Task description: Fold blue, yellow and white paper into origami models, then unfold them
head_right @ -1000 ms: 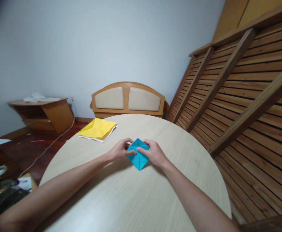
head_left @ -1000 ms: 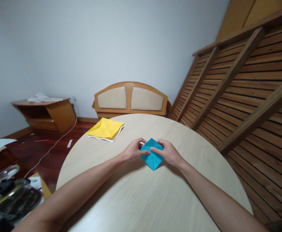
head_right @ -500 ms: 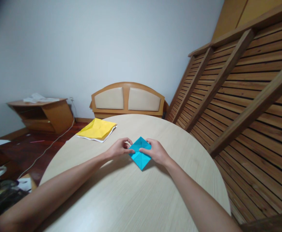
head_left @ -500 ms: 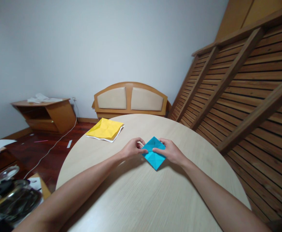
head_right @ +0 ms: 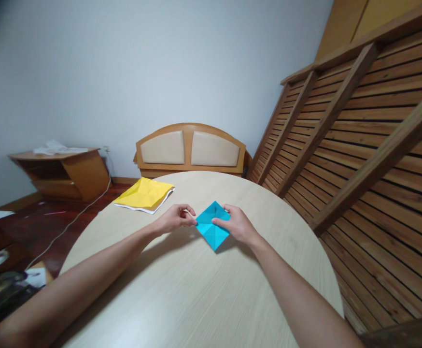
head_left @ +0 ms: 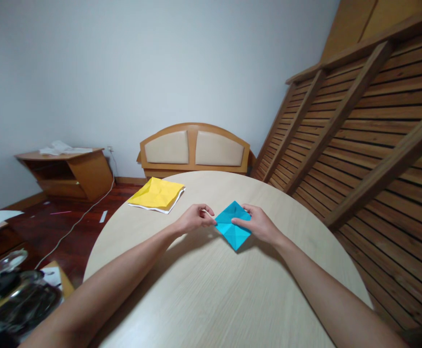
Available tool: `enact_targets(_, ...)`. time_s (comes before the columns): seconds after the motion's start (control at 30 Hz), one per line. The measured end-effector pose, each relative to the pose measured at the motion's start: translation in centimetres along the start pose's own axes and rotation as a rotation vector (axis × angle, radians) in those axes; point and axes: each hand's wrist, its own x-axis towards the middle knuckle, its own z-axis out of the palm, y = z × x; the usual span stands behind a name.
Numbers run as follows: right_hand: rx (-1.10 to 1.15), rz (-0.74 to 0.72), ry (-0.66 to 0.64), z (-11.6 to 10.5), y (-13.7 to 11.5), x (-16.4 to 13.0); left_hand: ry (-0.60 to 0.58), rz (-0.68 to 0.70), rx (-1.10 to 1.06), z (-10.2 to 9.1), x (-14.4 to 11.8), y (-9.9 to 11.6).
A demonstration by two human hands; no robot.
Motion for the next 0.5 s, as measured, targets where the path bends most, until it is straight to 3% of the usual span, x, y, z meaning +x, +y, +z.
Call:
enact_targets(0.17, 0.021, 0.015, 0.008, -0.1, 0.4, 0.0, 0.031, 0.007, 0.067, -0.7, -0.5, 0.6)
enact_targets(0.37, -0.001, 0.007, -0.002, 0.5, 0.3, -0.1, -0.065, 0.055, 0.227, 0.7, -0.8, 0.8)
enact_targets(0.5, 0.037, 0.009, -0.021, 0.7, 0.5, -0.1, -0.065, 0.04, 0.276, 1.1, -0.9, 0.8)
